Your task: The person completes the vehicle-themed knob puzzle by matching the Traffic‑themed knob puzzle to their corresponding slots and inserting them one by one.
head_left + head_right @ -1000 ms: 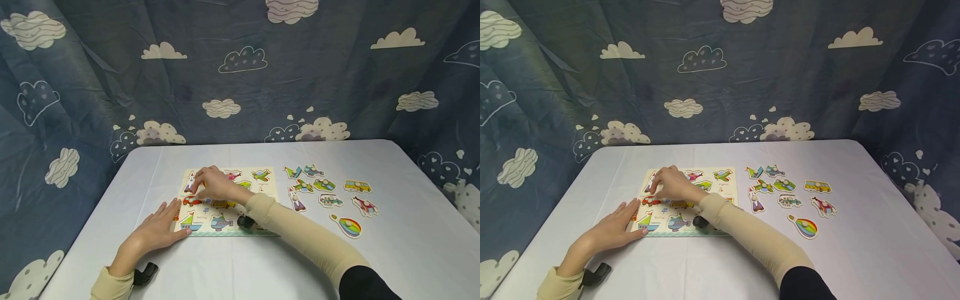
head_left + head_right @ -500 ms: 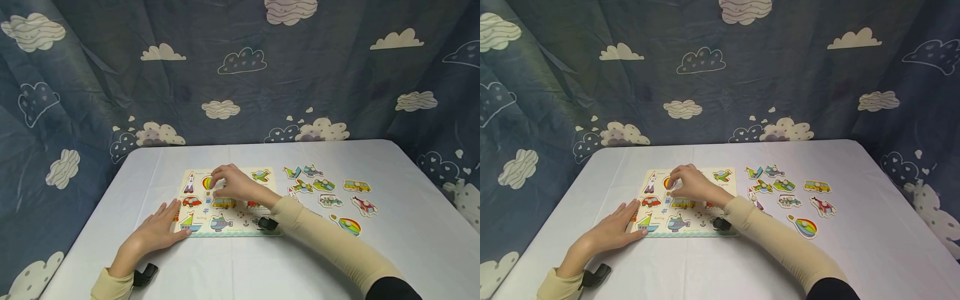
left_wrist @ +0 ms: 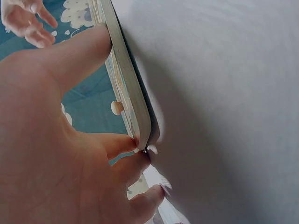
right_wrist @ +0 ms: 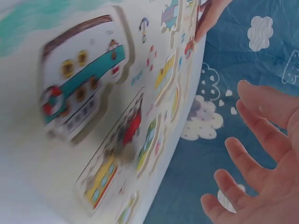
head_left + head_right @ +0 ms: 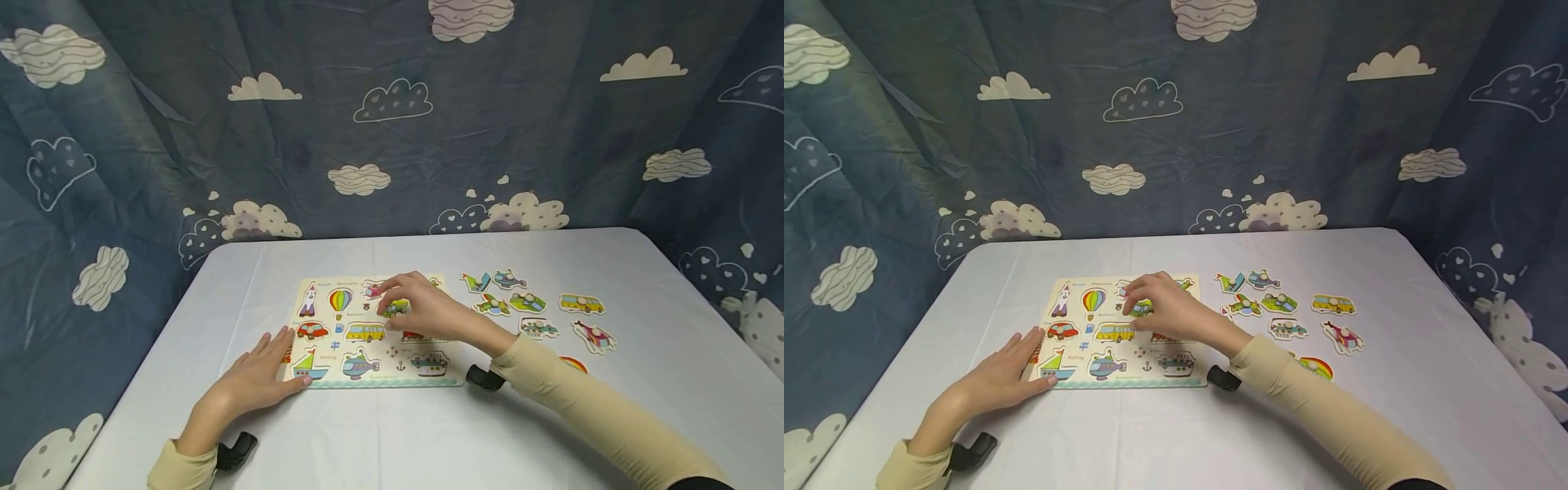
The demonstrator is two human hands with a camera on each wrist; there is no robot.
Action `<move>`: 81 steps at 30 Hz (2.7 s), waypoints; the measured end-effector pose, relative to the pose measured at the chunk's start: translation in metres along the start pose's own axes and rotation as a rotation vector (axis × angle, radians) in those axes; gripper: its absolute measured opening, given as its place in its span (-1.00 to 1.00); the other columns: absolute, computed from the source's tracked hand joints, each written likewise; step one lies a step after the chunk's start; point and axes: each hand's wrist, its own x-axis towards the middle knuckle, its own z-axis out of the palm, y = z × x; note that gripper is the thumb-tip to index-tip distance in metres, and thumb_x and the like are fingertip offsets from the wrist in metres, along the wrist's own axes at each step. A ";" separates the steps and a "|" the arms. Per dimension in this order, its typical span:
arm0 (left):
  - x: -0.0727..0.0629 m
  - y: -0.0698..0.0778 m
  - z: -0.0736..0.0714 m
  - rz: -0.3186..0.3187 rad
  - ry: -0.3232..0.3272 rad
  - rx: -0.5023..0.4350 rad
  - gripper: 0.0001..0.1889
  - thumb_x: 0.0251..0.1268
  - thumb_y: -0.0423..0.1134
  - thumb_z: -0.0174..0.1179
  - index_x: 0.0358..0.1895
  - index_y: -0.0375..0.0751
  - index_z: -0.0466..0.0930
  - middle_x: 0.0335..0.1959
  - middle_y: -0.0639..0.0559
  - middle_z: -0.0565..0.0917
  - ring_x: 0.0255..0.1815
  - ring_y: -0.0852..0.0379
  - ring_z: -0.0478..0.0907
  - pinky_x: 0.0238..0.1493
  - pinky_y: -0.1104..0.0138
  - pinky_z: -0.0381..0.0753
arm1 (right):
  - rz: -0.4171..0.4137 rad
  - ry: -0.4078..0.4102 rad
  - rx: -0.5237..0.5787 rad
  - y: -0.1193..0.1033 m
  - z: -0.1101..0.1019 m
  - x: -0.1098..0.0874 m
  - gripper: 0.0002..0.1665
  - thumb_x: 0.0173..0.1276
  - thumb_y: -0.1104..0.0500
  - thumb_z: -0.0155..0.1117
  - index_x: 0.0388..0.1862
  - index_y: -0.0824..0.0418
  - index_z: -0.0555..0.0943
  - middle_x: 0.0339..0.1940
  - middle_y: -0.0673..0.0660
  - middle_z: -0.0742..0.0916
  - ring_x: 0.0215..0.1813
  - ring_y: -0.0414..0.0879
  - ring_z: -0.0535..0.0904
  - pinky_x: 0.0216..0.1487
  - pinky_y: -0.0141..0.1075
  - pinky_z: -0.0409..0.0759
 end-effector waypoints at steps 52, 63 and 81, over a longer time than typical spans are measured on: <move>-0.002 0.003 0.000 -0.007 -0.013 -0.001 0.06 0.22 0.36 0.15 0.56 -0.31 0.00 0.55 -0.26 0.06 0.53 -0.36 -0.10 0.33 -0.35 -0.02 | 0.342 0.203 -0.010 0.116 -0.075 -0.158 -0.87 0.19 0.13 0.51 -0.27 0.07 0.78 0.25 0.30 0.56 0.36 0.39 0.27 0.22 0.39 0.18; 0.000 0.001 0.002 -0.005 0.001 0.013 0.06 0.20 0.38 0.15 0.55 -0.31 0.01 0.55 -0.25 0.07 0.52 -0.37 -0.08 0.31 -0.36 0.01 | 0.402 0.203 -0.043 0.144 -0.076 -0.168 -0.82 0.17 0.13 0.53 -0.26 0.15 0.77 0.20 0.44 0.55 0.32 0.45 0.29 0.23 0.38 0.20; 0.001 0.003 0.003 -0.014 0.016 0.013 0.07 0.17 0.35 0.19 0.54 -0.32 0.03 0.54 -0.26 0.09 0.52 -0.37 -0.06 0.30 -0.37 0.02 | 0.413 0.206 -0.133 0.153 -0.068 -0.163 -0.90 0.14 0.14 0.54 -0.41 0.07 0.73 0.12 0.47 0.58 0.22 0.46 0.33 0.18 0.39 0.20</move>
